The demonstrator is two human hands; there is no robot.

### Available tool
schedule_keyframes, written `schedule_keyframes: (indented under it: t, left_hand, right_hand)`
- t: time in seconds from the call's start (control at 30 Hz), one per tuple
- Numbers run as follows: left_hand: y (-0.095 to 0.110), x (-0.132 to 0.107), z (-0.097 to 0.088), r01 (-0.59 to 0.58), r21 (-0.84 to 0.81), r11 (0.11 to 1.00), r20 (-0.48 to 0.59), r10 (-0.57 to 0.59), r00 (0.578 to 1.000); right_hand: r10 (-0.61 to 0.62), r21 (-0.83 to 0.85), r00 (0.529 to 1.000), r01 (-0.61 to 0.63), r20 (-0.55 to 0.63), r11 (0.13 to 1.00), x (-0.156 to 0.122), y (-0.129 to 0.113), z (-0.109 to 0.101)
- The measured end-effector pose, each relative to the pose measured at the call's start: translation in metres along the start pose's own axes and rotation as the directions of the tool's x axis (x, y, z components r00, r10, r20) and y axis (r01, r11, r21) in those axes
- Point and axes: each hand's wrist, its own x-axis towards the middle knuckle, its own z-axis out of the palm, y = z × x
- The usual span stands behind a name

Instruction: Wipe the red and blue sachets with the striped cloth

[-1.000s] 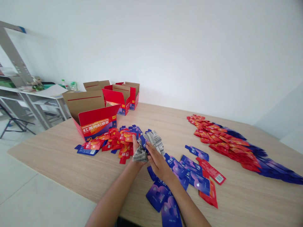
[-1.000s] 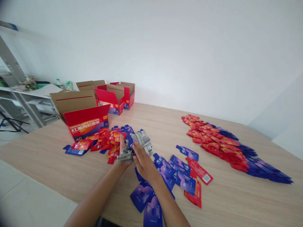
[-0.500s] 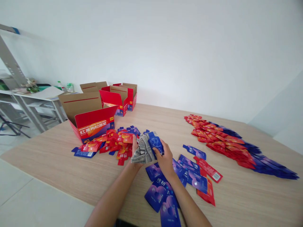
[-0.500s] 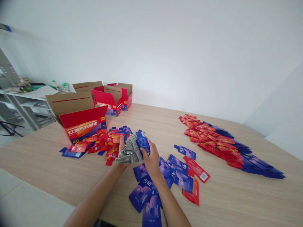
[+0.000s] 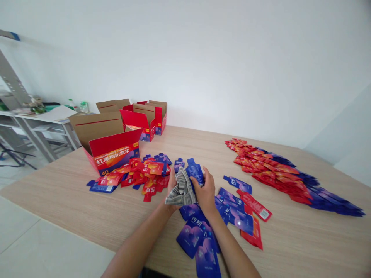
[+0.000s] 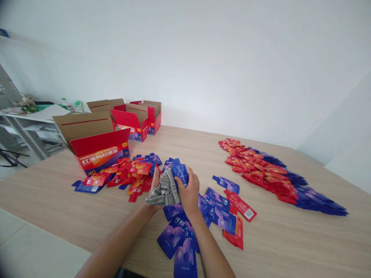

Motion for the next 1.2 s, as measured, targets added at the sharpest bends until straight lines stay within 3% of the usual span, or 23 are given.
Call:
schedule_keyframes:
  t: [0.13,0.3,0.63,0.87,1.2]
  left_hand:
    - [-0.004,-0.003,0.002,0.019,0.002,1.000,-0.017,-0.019,1.000]
    - [-0.010,-0.004,0.005,0.097,0.039,0.994,0.017,-0.098,0.995]
    - [0.009,0.003,0.001,-0.008,-0.032,0.999,0.052,0.010,0.999]
    - [0.021,0.001,-0.007,-0.086,-0.073,0.994,-0.028,0.084,0.996]
    - [0.013,0.004,-0.009,-0.018,-0.022,1.000,-0.007,0.018,1.000]
  right_hand:
    - [-0.094,-0.055,0.996,0.094,0.007,0.994,0.001,-0.001,-0.002]
    - [-0.107,-0.060,0.994,0.108,0.022,0.992,-0.001,0.000,-0.004]
    - [-0.108,-0.015,0.993,0.109,0.047,0.994,-0.002,0.001,0.001]
    - [-0.210,0.095,0.962,0.196,0.174,0.976,-0.005,0.006,0.002]
    - [-0.229,0.091,0.970,0.221,0.081,0.971,-0.010,0.008,0.006]
